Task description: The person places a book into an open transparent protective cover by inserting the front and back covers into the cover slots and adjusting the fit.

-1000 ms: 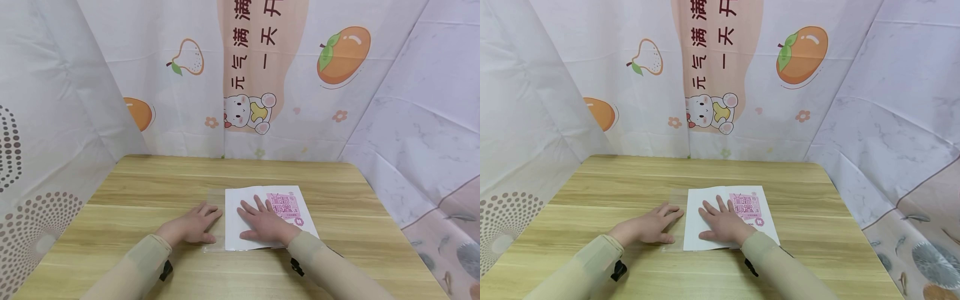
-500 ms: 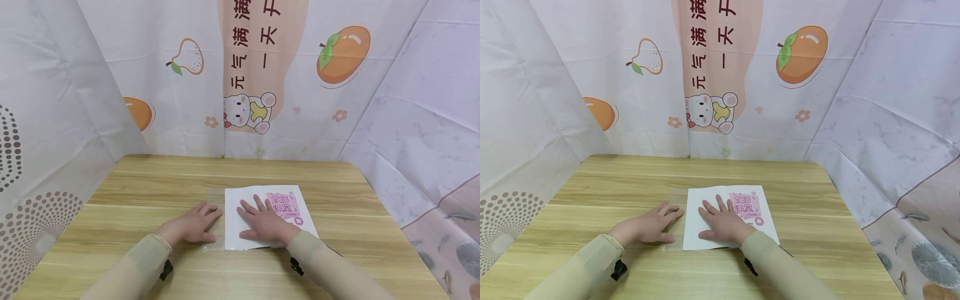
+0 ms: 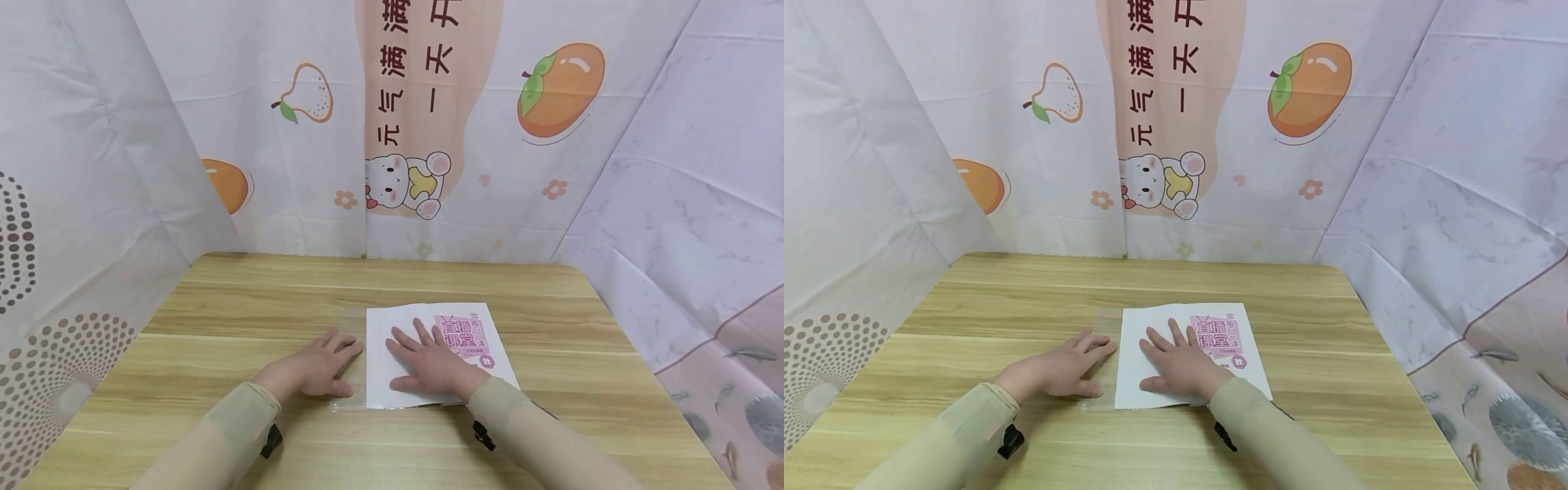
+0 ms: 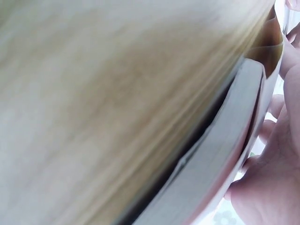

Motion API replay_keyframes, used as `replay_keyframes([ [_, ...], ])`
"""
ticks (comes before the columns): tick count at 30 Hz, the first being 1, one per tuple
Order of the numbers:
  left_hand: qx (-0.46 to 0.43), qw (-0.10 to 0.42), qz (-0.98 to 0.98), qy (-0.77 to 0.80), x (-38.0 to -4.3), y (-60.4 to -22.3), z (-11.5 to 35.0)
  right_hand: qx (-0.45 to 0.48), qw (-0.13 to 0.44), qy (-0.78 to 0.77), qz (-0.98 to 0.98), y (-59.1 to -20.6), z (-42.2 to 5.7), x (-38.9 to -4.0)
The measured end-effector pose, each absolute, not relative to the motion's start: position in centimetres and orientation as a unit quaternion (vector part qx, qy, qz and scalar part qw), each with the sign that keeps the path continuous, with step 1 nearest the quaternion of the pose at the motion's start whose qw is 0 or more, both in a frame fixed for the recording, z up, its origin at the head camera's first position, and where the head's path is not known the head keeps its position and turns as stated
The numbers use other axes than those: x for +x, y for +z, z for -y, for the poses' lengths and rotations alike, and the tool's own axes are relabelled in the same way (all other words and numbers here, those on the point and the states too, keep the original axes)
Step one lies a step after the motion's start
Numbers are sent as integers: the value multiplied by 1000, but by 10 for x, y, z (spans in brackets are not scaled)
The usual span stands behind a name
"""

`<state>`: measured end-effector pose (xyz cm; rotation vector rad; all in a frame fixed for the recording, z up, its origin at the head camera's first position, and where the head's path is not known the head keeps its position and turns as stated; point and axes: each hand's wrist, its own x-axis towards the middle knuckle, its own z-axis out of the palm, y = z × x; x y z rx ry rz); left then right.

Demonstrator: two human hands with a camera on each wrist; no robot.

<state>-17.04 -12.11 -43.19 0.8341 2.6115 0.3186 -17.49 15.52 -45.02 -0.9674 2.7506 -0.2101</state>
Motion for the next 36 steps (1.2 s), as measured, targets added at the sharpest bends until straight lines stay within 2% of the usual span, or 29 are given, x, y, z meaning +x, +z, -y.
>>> replay_keyframes([
  [36, 286, 194, -931, 116, -169, -430, 120, -329, 111, -78, -934, -452, -152, -176],
])
